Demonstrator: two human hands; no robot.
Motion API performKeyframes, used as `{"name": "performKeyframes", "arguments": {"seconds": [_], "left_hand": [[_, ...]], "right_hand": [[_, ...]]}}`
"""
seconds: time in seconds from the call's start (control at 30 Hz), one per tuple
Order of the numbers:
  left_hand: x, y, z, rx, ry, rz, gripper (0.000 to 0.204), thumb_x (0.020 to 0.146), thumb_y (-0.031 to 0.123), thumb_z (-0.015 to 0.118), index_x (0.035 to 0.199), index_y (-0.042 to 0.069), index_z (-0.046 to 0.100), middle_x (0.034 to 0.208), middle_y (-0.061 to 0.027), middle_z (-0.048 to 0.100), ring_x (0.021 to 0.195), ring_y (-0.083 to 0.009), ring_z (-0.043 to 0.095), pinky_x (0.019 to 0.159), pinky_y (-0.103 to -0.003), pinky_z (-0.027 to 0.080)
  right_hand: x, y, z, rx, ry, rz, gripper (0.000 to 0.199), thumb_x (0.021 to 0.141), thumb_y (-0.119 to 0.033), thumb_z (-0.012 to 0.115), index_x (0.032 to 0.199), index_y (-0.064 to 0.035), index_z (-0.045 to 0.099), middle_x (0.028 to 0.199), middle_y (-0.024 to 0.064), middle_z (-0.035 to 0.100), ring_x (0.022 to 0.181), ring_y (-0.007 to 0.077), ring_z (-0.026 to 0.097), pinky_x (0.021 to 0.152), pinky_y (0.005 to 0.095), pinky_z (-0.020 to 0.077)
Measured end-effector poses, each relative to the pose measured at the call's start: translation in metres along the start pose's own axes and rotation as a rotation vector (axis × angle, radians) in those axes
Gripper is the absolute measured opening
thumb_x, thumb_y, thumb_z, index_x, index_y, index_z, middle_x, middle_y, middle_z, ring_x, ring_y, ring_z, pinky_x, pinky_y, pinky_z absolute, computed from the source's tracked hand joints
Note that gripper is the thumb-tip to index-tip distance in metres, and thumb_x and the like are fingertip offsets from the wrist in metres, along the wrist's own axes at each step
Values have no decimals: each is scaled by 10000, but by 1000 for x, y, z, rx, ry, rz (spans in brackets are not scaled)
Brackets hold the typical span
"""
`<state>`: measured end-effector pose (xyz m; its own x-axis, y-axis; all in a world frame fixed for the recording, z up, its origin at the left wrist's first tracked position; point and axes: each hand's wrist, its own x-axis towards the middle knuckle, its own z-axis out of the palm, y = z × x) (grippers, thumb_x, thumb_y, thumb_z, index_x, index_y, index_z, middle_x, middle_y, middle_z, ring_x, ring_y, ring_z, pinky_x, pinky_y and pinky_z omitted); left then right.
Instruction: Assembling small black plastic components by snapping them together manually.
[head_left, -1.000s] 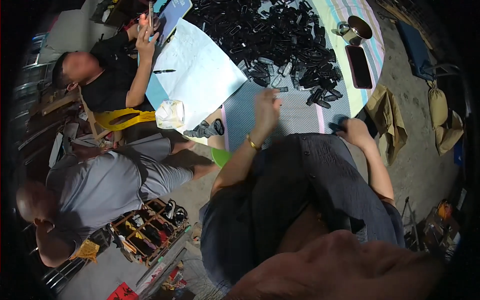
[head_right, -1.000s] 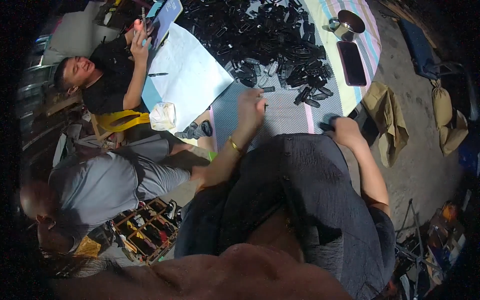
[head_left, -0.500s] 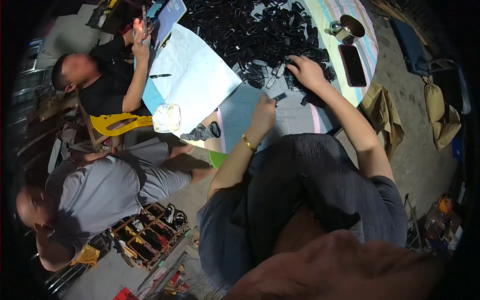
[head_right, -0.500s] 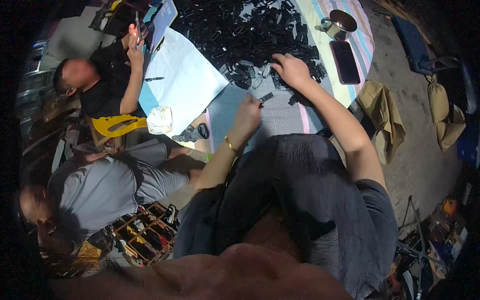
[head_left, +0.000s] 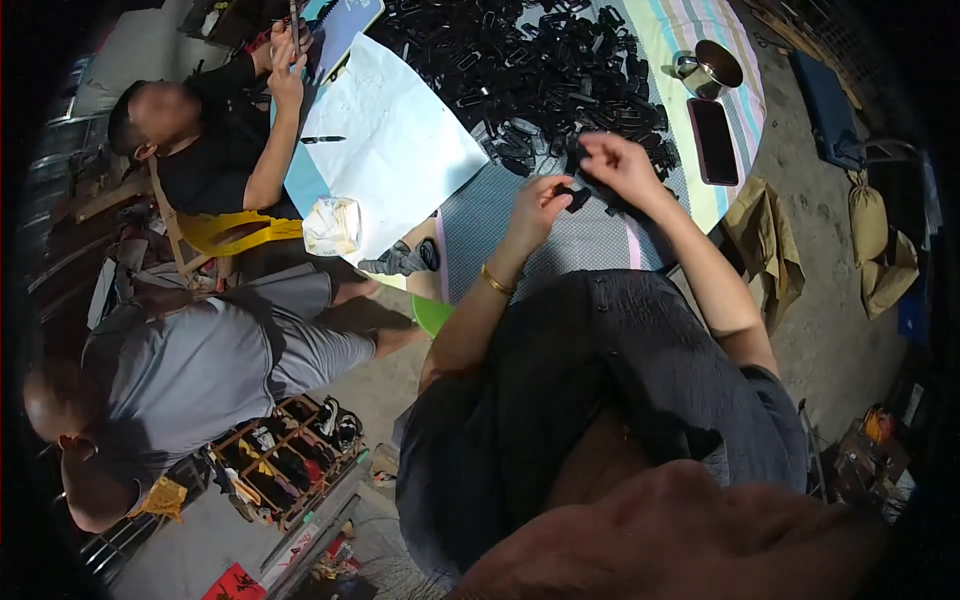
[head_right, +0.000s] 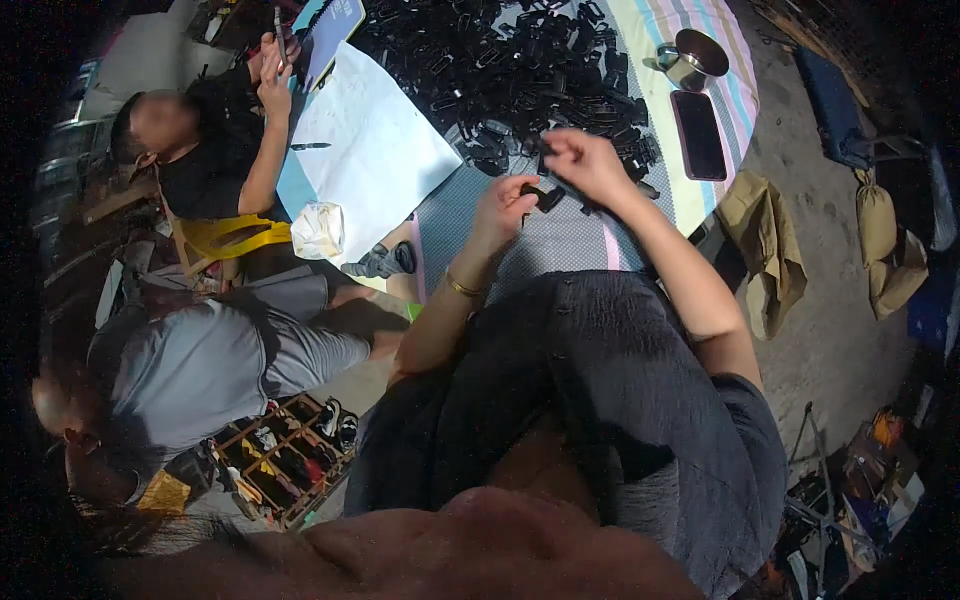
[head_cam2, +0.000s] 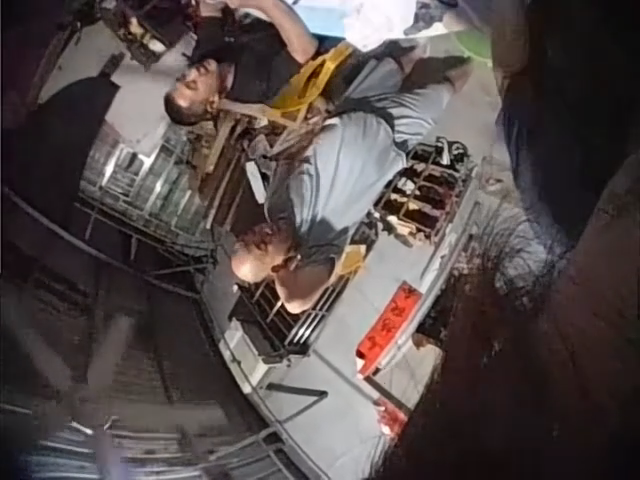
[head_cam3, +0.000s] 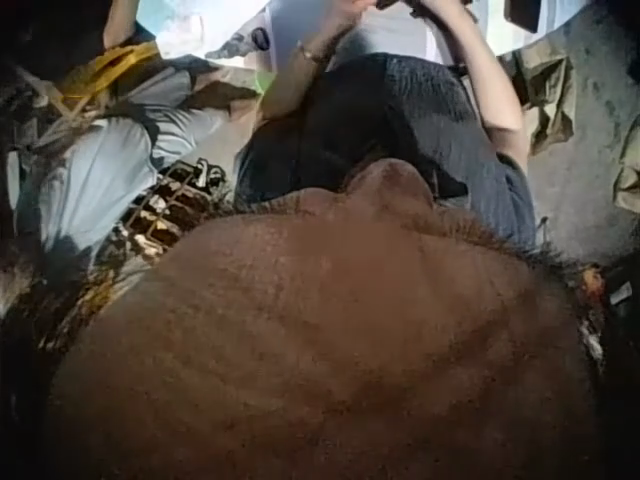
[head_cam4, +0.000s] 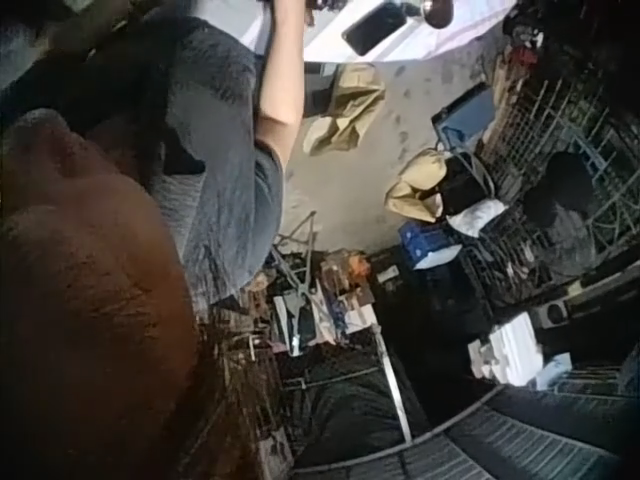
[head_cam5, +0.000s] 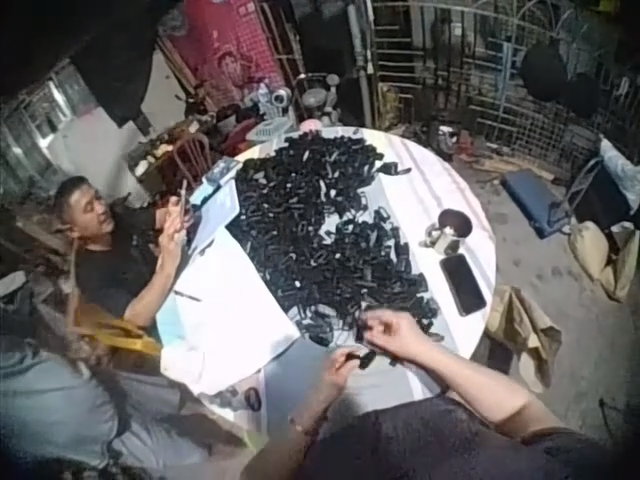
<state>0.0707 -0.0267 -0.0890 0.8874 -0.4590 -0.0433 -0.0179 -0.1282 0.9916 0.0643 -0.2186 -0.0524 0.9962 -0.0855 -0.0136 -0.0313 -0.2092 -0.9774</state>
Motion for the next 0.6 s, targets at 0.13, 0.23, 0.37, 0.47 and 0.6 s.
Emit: {"name": "performKeyframes", "arguments": {"seconds": [0.13, 0.23, 0.37, 0.47, 0.6], "left_hand": [[0, 29, 9, -370, 60, -118, 307, 750, -16, 622, 1054, 9, 597, 839, 1, 584, 736, -47, 520, 670, -177, 420], [-4, 43, 6, -387, 53, -143, 303, 748, -22, 625, 1049, 9, 605, 917, -33, 614, 807, -72, 562, 727, -197, 447], [-6, 35, 7, -341, 51, -54, 299, 747, -25, 633, 1044, -5, 609, 964, -77, 625, 847, -109, 584, 762, -229, 467], [-11, 39, 16, -430, 125, -94, 302, 767, -10, 619, 1068, -23, 591, 975, -94, 628, 874, -120, 585, 781, -234, 464], [-18, 61, 22, -402, 176, -127, 312, 790, -2, 594, 1100, -28, 572, 990, -104, 627, 894, -137, 587, 807, -246, 459]], "right_hand": [[-41, -10, 5, -61, -110, 41, 296, 751, -57, 667, 1039, -14, 613, 727, -13, 585, 627, 33, 490, 571, 195, 427], [-56, -10, 13, -30, -29, 20, 296, 748, -68, 668, 1035, -17, 615, 715, 14, 595, 587, 42, 496, 543, 204, 425], [-62, -15, 15, -136, 54, -91, 295, 736, -67, 675, 1022, -21, 619, 736, 56, 613, 579, 84, 525, 534, 219, 436], [-64, -17, 20, -207, 116, -215, 257, 734, -74, 680, 975, -9, 617, 730, 62, 609, 574, 102, 534, 535, 226, 440], [-69, -25, 27, -140, 178, -133, 217, 748, -118, 683, 906, 5, 600, 676, 47, 581, 564, 96, 529, 533, 223, 432]]}}
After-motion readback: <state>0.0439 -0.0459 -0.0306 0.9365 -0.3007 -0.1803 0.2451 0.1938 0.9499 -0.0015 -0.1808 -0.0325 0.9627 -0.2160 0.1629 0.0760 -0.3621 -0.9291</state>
